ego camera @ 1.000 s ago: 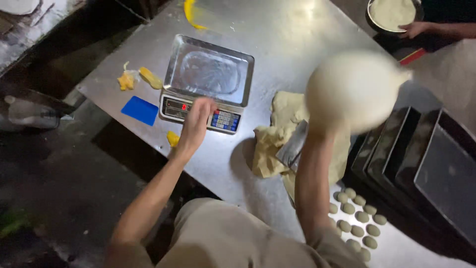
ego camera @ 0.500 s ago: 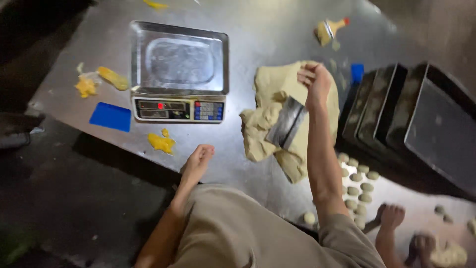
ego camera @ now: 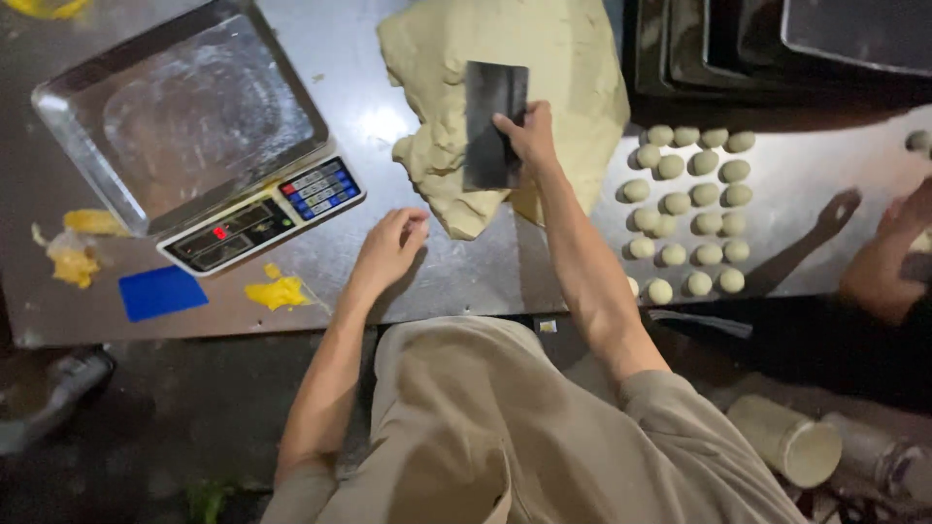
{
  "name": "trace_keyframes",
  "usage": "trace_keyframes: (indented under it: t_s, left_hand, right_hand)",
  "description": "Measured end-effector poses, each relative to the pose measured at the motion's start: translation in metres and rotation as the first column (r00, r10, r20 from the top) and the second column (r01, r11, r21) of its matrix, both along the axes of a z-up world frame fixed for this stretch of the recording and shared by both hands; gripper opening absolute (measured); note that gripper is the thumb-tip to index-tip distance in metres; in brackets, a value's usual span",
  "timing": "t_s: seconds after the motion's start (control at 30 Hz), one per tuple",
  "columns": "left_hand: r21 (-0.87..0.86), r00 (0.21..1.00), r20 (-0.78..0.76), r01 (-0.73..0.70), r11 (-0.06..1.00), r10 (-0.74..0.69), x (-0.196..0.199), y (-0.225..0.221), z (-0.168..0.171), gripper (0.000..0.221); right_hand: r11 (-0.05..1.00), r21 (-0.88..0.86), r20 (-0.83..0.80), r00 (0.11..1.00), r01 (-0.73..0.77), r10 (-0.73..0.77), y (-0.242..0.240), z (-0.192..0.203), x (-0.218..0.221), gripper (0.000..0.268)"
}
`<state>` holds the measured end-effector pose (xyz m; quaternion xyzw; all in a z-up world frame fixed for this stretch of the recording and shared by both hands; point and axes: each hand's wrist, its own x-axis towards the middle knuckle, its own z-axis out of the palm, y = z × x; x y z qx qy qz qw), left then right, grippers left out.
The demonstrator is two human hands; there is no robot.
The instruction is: The person portions large pieces of dough by hand using a metal scraper on a stainless steel table, weighing individual portions on a digital scale, and occasionally rolling or folding them before placing them aside.
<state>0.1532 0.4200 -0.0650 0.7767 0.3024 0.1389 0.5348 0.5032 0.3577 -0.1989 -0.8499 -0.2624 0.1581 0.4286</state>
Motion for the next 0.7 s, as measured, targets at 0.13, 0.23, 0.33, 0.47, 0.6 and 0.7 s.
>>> trace_keyframes:
  t_s: [0.13, 0.23, 0.33, 0.47, 0.6, 0.7]
  left_hand:
    - [0.083, 0.99, 0.134, 0.042, 0.996, -0.052, 0.043, 0.04, 0.021, 0.028]
    - [0.179, 0.994, 0.104, -0.042, 0.983, 0.024, 0.073, 0.073, 0.011, 0.028]
    - [0.314, 0.988, -0.012, -0.141, 0.939, 0.152, 0.111, 0.102, -0.002, 0.026]
    - [0.202, 0.985, -0.141, -0.069, 0.977, 0.099, 0.135, 0.104, -0.021, 0.049]
    - [0.212, 0.969, -0.243, 0.013, 0.977, 0.04, 0.161, 0.086, -0.037, 0.064]
    - [0.147, 0.957, -0.287, 0.092, 0.985, -0.046, 0.16, 0.081, -0.064, 0.06]
  right_hand:
    - [0.983, 0.181, -0.139, 0.988, -0.038, 0.064, -0.014, 0.069, -0.058, 0.052]
    - [0.943, 0.233, -0.37, 0.876, -0.236, 0.31, -0.029, 0.102, -0.073, 0.04]
    - [0.933, 0.268, -0.145, 0.948, -0.238, 0.284, -0.024, 0.137, -0.049, 0.04]
    - [0.891, -0.023, 0.309, 0.845, -0.453, 0.437, 0.011, 0.172, -0.013, 0.033]
    - [0.828, -0.199, 0.376, 0.739, -0.524, 0.558, 0.061, 0.178, 0.014, 0.029]
    - [0.689, -0.287, 0.324, 0.61, -0.665, 0.723, 0.087, 0.148, 0.014, 0.028]
